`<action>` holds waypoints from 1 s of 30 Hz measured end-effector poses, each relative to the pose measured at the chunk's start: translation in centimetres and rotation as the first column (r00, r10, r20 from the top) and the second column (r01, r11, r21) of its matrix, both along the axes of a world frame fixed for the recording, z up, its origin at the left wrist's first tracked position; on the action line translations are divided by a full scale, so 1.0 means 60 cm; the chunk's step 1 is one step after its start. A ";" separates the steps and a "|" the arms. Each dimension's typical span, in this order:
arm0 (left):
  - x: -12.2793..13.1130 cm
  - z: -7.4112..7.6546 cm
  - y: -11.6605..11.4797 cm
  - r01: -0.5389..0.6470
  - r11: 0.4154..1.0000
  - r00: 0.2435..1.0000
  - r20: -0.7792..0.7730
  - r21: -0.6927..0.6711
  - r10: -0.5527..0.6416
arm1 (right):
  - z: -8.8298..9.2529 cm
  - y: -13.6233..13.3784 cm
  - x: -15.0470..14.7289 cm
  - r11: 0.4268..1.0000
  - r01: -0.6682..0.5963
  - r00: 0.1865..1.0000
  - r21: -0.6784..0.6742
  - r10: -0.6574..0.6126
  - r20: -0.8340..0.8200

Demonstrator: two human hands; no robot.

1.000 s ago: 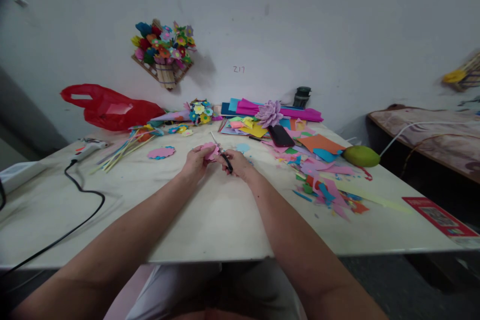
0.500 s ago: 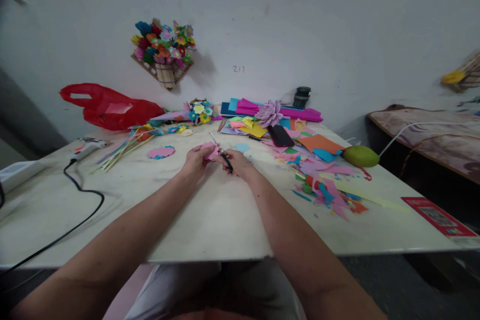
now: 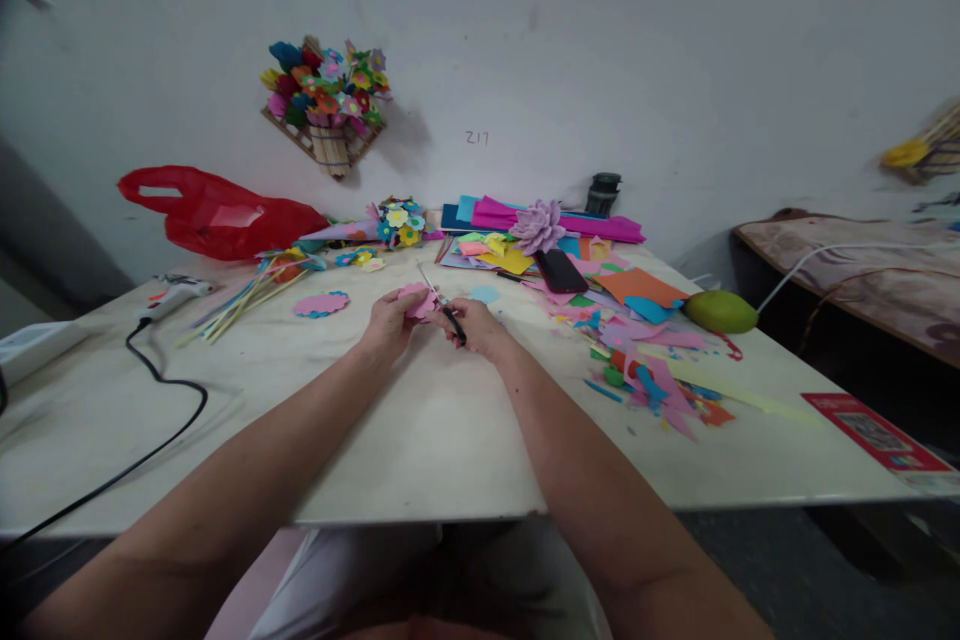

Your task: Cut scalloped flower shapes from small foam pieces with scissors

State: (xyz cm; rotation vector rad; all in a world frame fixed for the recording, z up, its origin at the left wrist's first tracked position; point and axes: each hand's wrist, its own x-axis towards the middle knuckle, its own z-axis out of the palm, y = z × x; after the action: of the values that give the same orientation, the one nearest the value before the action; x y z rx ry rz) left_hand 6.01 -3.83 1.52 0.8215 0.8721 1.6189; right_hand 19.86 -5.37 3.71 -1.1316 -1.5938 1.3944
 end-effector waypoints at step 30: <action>-0.003 0.008 -0.005 0.012 1.000 0.995 -0.101 0.012 -0.010 | -0.031 0.029 0.021 0.991 -0.124 0.991 0.044 0.126 -0.049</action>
State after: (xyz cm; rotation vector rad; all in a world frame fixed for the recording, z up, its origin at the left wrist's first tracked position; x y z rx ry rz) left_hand 5.82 -4.15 1.98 0.9214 0.9277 1.5856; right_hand 21.11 -3.63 1.82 -0.9785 -1.6726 1.4526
